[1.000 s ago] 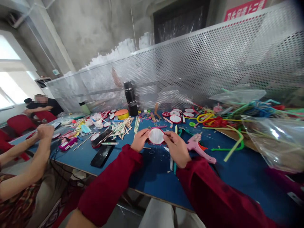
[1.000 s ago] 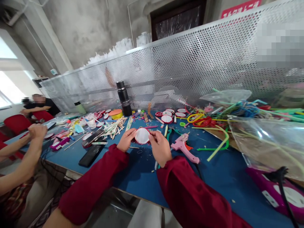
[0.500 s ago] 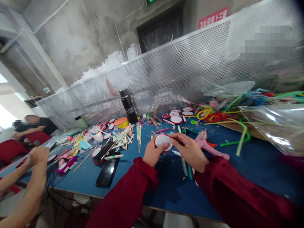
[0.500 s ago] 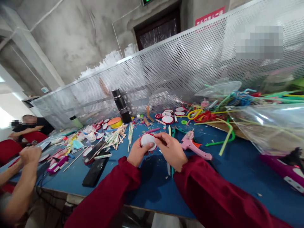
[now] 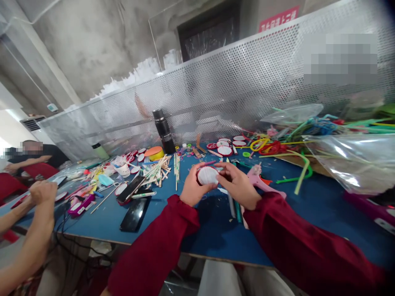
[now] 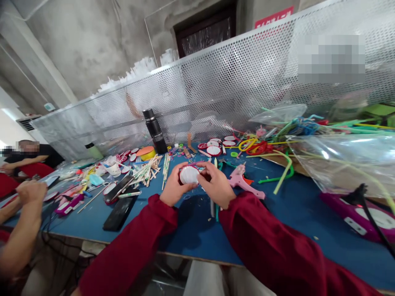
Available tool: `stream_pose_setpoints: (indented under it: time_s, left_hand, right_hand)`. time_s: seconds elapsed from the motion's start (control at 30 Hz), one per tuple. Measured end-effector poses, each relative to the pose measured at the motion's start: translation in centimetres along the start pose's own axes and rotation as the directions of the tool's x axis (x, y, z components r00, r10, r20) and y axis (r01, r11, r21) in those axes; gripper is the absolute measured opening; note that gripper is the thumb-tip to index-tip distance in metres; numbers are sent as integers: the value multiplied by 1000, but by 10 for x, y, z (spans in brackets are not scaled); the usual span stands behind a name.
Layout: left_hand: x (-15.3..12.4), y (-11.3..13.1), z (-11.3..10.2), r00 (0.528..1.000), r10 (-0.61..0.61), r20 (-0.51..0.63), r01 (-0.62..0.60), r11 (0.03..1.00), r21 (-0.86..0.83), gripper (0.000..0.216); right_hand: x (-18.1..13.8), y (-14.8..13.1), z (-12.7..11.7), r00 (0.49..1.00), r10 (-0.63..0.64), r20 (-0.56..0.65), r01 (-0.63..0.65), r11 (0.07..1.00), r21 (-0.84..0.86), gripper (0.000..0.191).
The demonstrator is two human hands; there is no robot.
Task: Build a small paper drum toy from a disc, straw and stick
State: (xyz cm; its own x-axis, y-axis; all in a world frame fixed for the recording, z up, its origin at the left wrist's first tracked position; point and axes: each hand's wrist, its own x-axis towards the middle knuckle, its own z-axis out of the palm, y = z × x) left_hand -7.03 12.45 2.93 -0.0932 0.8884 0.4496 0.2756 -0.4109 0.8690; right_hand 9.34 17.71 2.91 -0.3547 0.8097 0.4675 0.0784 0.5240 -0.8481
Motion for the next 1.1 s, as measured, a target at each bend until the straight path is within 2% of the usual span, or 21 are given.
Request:
stream_pose_setpoints:
  time_s: [0.07, 0.13, 0.27, 0.43, 0.67, 1.0, 1.1]
  left_hand:
    - [3, -1, -6, 993, 110, 38, -113, 989, 96, 88]
    - [4, -1, -10, 972, 194, 130, -215, 960, 176, 96]
    - [5, -1, -12, 928, 285, 240, -345, 900, 266, 98]
    - [4, -2, -9, 933, 273, 235, -328, 913, 244, 87]
    - [0, 2, -3, 952, 240, 192, -286, 921, 263, 74]
    - [-2, 4, -1, 963, 208, 171, -247, 935, 256, 71]
    - [-2, 5, -3, 962, 196, 192, -235, 951, 203, 80]
  right_hand:
    - [0, -4, 1, 1000, -12, 16, 12, 999, -31, 34]
    - [-1, -7, 1, 1000, -8, 16, 9, 998, -66, 30]
    - [-1, -10, 0, 1000, 7, 27, -5, 997, -79, 24]
    - [-1, -10, 1, 1000, -2, 19, 3, 999, -53, 20]
    - [-2, -8, 1, 1000, -7, 26, 10, 992, -124, 19]
    - [-2, -5, 2, 999, -41, 22, 44, 988, -149, 19]
    - [-1, -6, 0, 998, -46, 32, 51, 985, -165, 19]
